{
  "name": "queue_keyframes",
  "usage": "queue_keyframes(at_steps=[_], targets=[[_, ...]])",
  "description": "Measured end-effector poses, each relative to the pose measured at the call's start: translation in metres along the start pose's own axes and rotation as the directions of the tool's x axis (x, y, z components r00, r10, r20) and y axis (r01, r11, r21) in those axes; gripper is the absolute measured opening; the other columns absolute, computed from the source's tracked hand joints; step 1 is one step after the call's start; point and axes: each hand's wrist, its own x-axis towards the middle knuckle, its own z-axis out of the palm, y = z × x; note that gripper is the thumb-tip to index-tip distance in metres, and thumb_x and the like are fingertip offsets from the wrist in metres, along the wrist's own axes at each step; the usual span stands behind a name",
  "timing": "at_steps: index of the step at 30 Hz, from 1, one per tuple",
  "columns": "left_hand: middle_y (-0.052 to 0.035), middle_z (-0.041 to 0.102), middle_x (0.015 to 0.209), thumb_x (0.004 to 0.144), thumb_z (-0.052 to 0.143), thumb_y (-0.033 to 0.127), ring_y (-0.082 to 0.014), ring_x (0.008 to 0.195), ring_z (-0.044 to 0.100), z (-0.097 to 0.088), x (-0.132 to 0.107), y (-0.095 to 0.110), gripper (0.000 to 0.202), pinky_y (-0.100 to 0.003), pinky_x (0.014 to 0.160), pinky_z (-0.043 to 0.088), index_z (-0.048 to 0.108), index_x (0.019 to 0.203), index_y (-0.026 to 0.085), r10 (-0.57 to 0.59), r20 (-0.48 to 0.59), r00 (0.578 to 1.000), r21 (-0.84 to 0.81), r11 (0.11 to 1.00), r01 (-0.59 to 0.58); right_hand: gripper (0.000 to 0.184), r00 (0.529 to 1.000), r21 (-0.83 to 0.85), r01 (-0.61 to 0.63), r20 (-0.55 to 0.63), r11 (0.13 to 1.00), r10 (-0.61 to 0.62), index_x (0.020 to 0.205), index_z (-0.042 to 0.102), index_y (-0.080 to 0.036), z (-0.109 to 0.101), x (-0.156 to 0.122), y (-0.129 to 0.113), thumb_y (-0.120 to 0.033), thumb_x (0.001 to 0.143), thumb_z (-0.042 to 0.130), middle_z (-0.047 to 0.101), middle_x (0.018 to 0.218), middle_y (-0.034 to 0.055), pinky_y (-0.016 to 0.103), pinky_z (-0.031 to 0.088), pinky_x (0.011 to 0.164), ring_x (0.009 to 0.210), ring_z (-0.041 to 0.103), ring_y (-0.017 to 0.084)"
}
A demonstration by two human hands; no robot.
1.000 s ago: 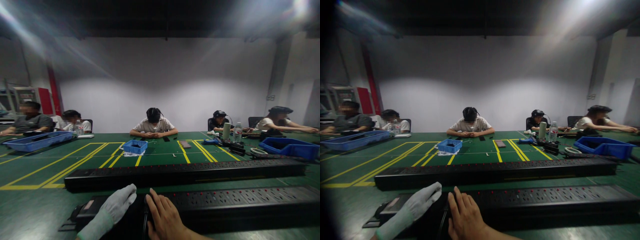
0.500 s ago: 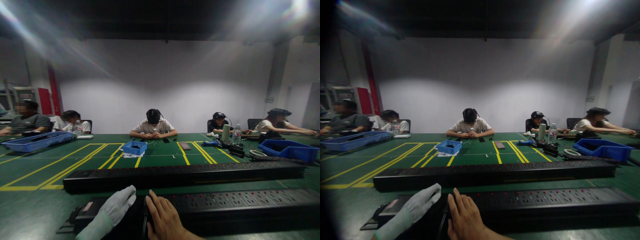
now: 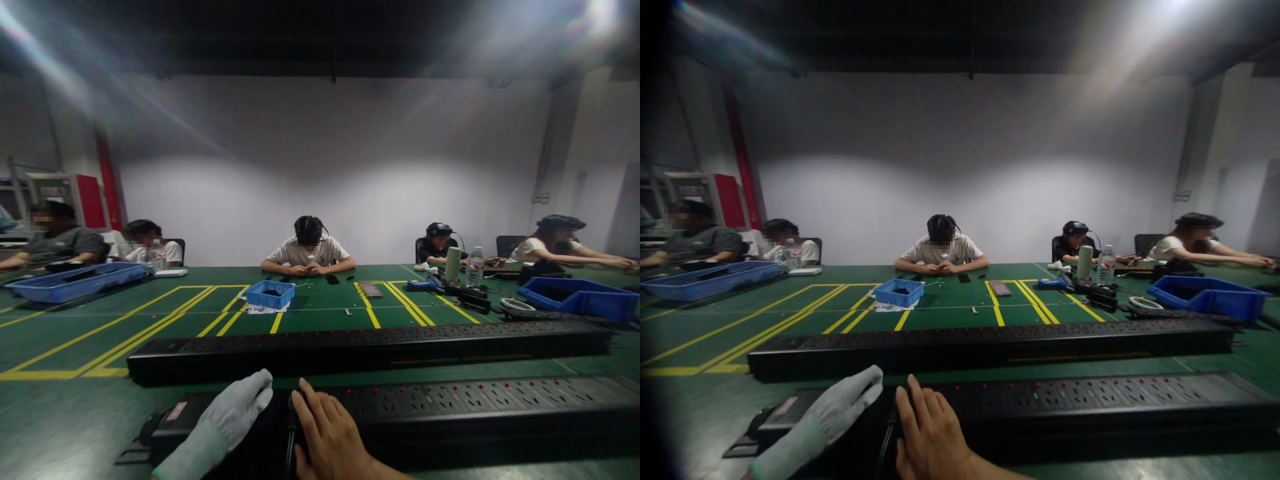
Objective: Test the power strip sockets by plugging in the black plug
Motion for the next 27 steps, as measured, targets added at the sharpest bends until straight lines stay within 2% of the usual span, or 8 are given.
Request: queue_keyframes(at_steps=[16, 23, 27], targets=[[-0.0019, 0.073, 0.104, 0.086, 0.045, 0.04, -0.0177, 0.098, 0.068, 0.011, -0.001, -0.01, 0.031, -0.024, 0.09, 0.051, 0.066, 0.104, 0.025, 0.001, 0.027, 1.0, 0.021, 1.0, -0.002, 0.078, 1.0, 0.005, -0.005, 0.021, 1.0, 0.005, 0.151, 0.016, -0.011, -0.003, 0.001, -0.002, -0.041, 0.087, 0.05, 0.035, 0.15, 0.019, 0.04, 0.044, 0.095, 0.115, 0.054, 0.032], [-0.0028, 0.07, 0.112, 0.087, 0.042, 0.043, -0.0172, 0.106, 0.065, 0.018, -0.007, -0.021, 0.036, -0.027, 0.097, 0.047, 0.062, 0.11, 0.024, 0.015, -0.016, 1.0, 0.033, 0.999, -0.015, 0.074, 0.997, 0.039, -0.015, 0.07, 0.999, 0.012, 0.151, 0.016, -0.011, -0.01, 0.001, -0.002, -0.039, 0.09, 0.047, 0.032, 0.152, 0.0183, 0.04, 0.042, 0.098, 0.12, 0.051, 0.032], [-0.0027, 0.071, 0.109, 0.088, 0.041, 0.045, -0.0173, 0.104, 0.066, 0.021, -0.008, -0.022, 0.036, -0.027, 0.096, 0.049, 0.063, 0.109, 0.025, 0.014, -0.035, 0.999, 0.046, 0.999, -0.012, 0.075, 0.999, 0.036, -0.008, 0.054, 0.999, 0.006, 0.151, 0.014, -0.011, -0.008, 0.002, -0.001, -0.041, 0.09, 0.047, 0.034, 0.151, 0.0198, 0.04, 0.042, 0.097, 0.119, 0.052, 0.033]])
